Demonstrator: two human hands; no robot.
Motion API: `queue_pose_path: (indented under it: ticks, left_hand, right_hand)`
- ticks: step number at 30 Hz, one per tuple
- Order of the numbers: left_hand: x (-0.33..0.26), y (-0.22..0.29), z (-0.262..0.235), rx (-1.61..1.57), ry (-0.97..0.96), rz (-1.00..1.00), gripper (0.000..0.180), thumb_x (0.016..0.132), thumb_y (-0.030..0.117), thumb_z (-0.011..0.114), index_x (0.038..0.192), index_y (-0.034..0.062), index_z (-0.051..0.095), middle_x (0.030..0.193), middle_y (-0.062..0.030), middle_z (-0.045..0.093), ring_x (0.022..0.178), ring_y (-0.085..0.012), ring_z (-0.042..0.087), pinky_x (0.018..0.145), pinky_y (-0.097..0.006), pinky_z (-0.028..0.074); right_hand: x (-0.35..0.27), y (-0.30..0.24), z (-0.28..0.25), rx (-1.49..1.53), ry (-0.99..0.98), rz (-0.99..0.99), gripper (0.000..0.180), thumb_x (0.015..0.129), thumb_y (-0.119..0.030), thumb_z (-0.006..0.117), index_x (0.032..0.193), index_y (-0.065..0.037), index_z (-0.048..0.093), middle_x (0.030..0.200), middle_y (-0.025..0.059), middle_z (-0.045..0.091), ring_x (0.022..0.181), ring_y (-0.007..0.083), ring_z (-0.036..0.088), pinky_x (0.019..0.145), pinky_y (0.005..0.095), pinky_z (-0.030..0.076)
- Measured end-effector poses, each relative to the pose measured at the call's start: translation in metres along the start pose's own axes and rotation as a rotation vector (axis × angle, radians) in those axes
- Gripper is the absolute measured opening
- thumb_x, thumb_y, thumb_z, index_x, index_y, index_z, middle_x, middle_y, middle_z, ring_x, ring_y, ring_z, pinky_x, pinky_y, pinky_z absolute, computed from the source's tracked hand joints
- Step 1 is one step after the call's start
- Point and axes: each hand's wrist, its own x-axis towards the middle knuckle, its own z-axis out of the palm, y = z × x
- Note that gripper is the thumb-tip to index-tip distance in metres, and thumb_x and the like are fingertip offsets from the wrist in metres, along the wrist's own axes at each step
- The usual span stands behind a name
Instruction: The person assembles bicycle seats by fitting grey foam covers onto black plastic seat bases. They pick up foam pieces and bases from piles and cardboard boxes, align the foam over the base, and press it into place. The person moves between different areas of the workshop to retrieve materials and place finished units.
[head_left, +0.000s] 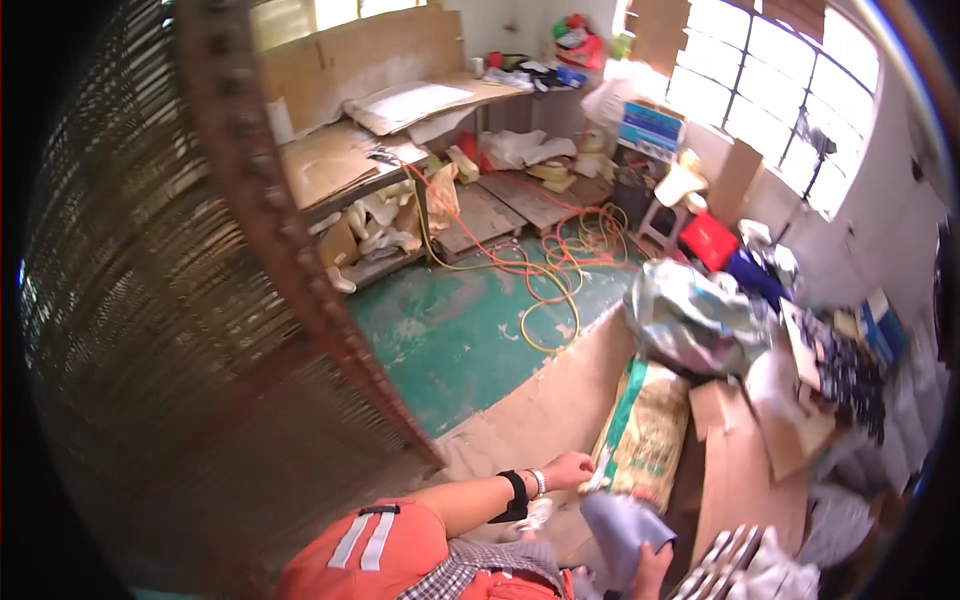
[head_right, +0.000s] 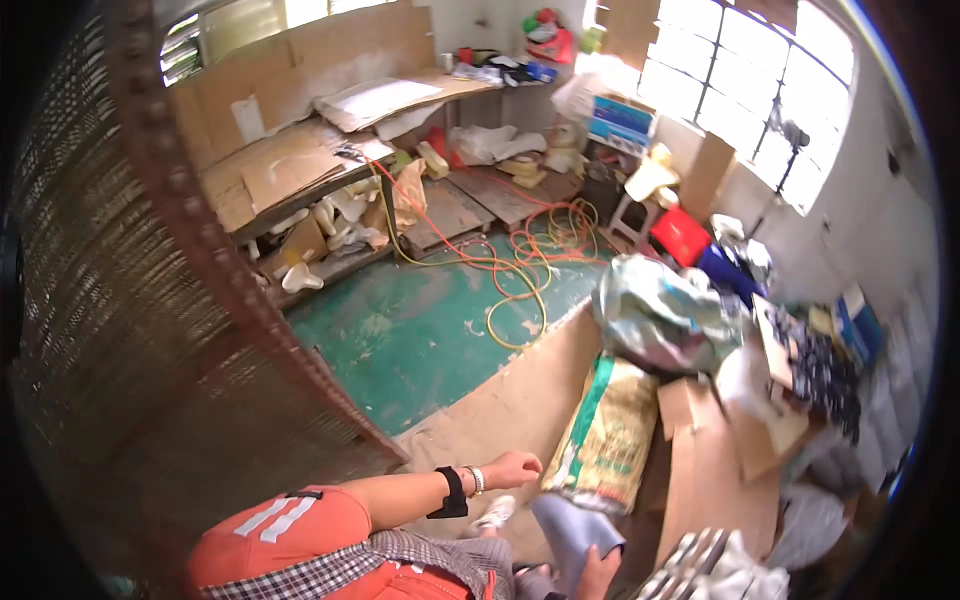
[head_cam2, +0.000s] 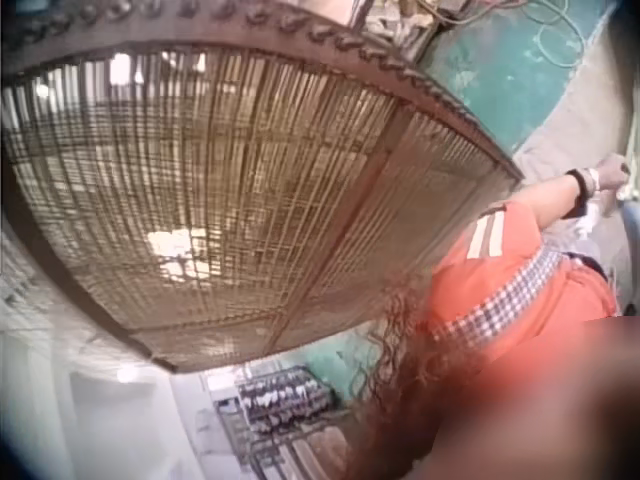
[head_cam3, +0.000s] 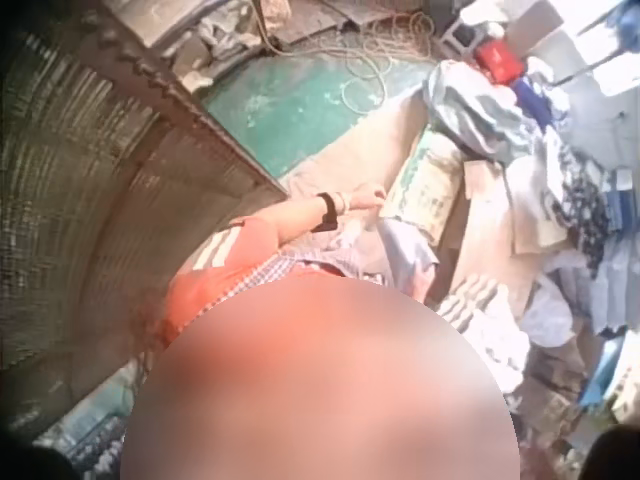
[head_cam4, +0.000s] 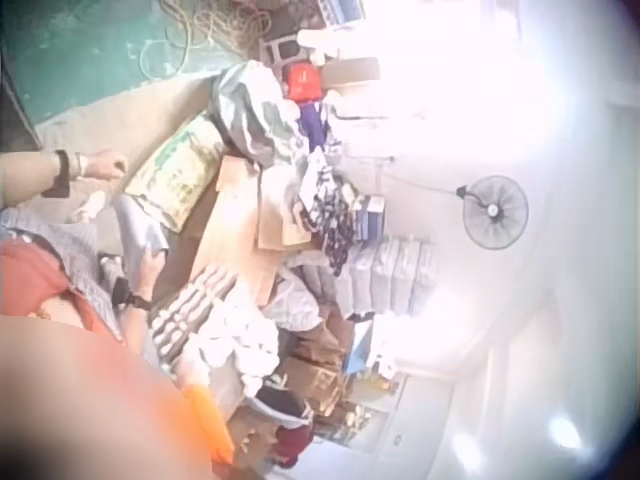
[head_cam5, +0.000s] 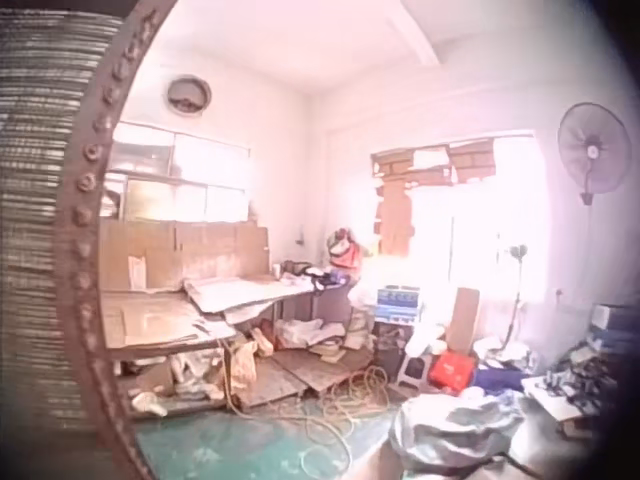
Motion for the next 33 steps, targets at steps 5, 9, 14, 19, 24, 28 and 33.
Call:
queue_pose_path:
  ticks: [5,9,14,19,24,28,33]
  left_hand:
    - [0.091,-0.017,-0.077,-0.066,0.106,-0.180,0.026,0.081,0.022,0.059,0.098,0.0018,0.063,0.081,-0.0067,0.064,0.067,-0.0133,0.059,0.060,-0.029,0.050]
    - [0.144,-0.009,-0.166,-0.203,0.311,-0.242,0.053,0.081,0.043,0.064,0.117,0.0064,0.053,0.108,-0.0074,0.061,0.094,-0.0178,0.057,0.078,-0.034,0.047]
    - [0.164,0.022,-0.333,-0.954,0.241,-0.112,0.045,0.086,0.043,0.056,0.117,0.0104,0.054,0.106,0.0003,0.059,0.095,-0.0134,0.054,0.080,-0.034,0.045]
    - [0.183,0.030,-0.474,-0.984,0.509,-0.030,0.040,0.081,0.014,0.065,0.118,0.0024,0.053,0.114,-0.0042,0.059,0.106,-0.0158,0.055,0.090,-0.033,0.045]
    - [0.158,0.035,-0.579,-1.041,0.822,-0.013,0.043,0.078,0.005,0.065,0.119,0.0058,0.052,0.110,-0.0047,0.060,0.100,-0.0163,0.058,0.089,-0.033,0.046]
    - [0.122,0.006,-0.661,-1.164,1.154,0.099,0.040,0.079,0.003,0.063,0.117,0.0033,0.050,0.110,-0.0070,0.058,0.096,-0.0175,0.058,0.086,-0.032,0.048]
    - [0.094,-0.051,-0.713,-1.289,1.574,0.268,0.036,0.082,0.004,0.059,0.116,0.0002,0.048,0.107,-0.0101,0.059,0.095,-0.0195,0.059,0.086,-0.034,0.048]
  right_hand:
    - [0.168,-0.059,0.094,0.194,-0.352,0.050,0.034,0.079,0.001,0.055,0.112,0.005,0.050,0.102,0.0100,0.059,0.091,0.0175,0.056,0.079,0.0292,0.046]
    - [0.271,-0.175,0.188,0.304,-0.749,0.086,0.047,0.080,-0.001,0.056,0.126,0.003,0.045,0.114,0.0068,0.056,0.101,0.0161,0.054,0.087,0.0289,0.043]
    - [0.393,-0.308,0.342,0.380,-1.166,0.106,0.053,0.085,-0.014,0.062,0.132,-0.002,0.041,0.120,0.0056,0.053,0.106,0.0154,0.051,0.092,0.0309,0.043]
    - [0.494,-0.359,0.492,0.398,-1.163,0.188,0.046,0.084,-0.007,0.058,0.129,-0.004,0.044,0.114,0.0040,0.056,0.098,0.0136,0.054,0.087,0.0290,0.044]
    - [0.533,-0.422,0.638,0.511,-1.395,0.345,0.047,0.087,-0.015,0.056,0.131,-0.005,0.041,0.120,0.0058,0.054,0.102,0.0155,0.055,0.088,0.0302,0.044]
    - [0.538,-0.417,0.767,0.387,-1.829,0.425,0.065,0.084,-0.030,0.061,0.136,-0.004,0.033,0.130,0.0076,0.048,0.113,0.0191,0.052,0.091,0.0350,0.044]
    - [0.512,-0.425,0.908,-0.088,-2.009,0.471,0.067,0.080,-0.004,0.060,0.139,-0.006,0.030,0.116,0.0072,0.058,0.104,0.0184,0.057,0.084,0.0357,0.048]
